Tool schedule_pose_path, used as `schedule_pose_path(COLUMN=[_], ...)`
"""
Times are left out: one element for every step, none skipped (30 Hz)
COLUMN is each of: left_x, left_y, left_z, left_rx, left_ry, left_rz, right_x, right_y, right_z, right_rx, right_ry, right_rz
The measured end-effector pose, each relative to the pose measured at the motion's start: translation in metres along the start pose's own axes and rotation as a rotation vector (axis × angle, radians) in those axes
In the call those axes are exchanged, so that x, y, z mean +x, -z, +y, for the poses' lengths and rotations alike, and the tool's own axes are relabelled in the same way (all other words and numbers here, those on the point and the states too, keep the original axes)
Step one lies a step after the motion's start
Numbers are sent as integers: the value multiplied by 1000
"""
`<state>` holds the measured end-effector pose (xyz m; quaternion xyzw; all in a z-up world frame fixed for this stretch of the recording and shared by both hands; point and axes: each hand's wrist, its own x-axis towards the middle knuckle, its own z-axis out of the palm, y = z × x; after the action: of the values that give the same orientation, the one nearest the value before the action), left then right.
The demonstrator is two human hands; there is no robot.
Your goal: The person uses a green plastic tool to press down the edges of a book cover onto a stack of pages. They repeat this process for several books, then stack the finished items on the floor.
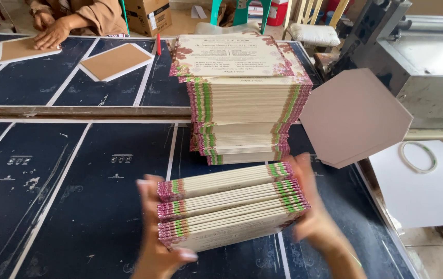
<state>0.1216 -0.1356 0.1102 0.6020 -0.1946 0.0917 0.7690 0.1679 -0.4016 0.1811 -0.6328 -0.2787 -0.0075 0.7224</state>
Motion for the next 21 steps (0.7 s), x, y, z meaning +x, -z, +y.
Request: schedule_pose_path(left_x=[-7, -15, -14, -15, -26, -36, -35, -34, -32, -24, -16, -7, 5, 17, 30, 40, 52, 64, 66, 69, 72], left_y=[-2, -4, -3, 5, 12, 18, 17, 17, 16, 9, 1, -7, -14, -21, -27, -40, -52, -65, -65, -66, -67], left_z=[-5, -9, -13, -29, -44, -60, -49, -38, -28, 5, 37, 68, 87, 106, 127, 126, 127, 129, 124, 118, 111], left_rx=[-2, -28, -47, -42, 52, 147, 148, 373, 598, 598, 626, 653, 645, 894, 1130, 1129, 1260, 1383, 1389, 1431, 1468], left_ry=[2, 263, 508, 496, 557, 618, 617, 709, 794, 793, 707, 622, 629, 352, 52, 57, 96, 140, 140, 79, 17], left_rz=[7, 119, 223, 220, 187, 152, 159, 99, 33, 38, 9, -20, -15, -220, -418, -411, -624, -842, -839, -839, -849], right_x=[-23, -46, -63, -56, -56, -57, -64, -71, -77, -83, -89, -95, -104, -113, -121, -124, -124, -125, -125, -125, -127], right_y=[8, 16, 24, 19, 11, 3, 4, 4, 5, 9, 14, 19, 24, 28, 33, 25, 17, 9, -2, -13, -25], right_z=[31, 61, 93, 84, 76, 67, 59, 51, 42, 36, 30, 24, 30, 35, 41, 39, 38, 36, 40, 44, 48], right_rx=[0, 41, 83, 84, 118, 152, 155, 50, -59, -60, -86, -112, -116, 21, 163, 163, 76, -12, -9, -20, -29], right_ry=[-6, -220, -416, -403, -402, -400, -402, -569, -733, -732, -587, -443, -452, -297, -140, -144, -229, -313, -309, -426, -544], right_rz=[-5, 151, 309, 307, 336, 365, 358, 420, 480, 475, 455, 433, 428, 321, 207, 200, 227, 252, 249, 163, 83])
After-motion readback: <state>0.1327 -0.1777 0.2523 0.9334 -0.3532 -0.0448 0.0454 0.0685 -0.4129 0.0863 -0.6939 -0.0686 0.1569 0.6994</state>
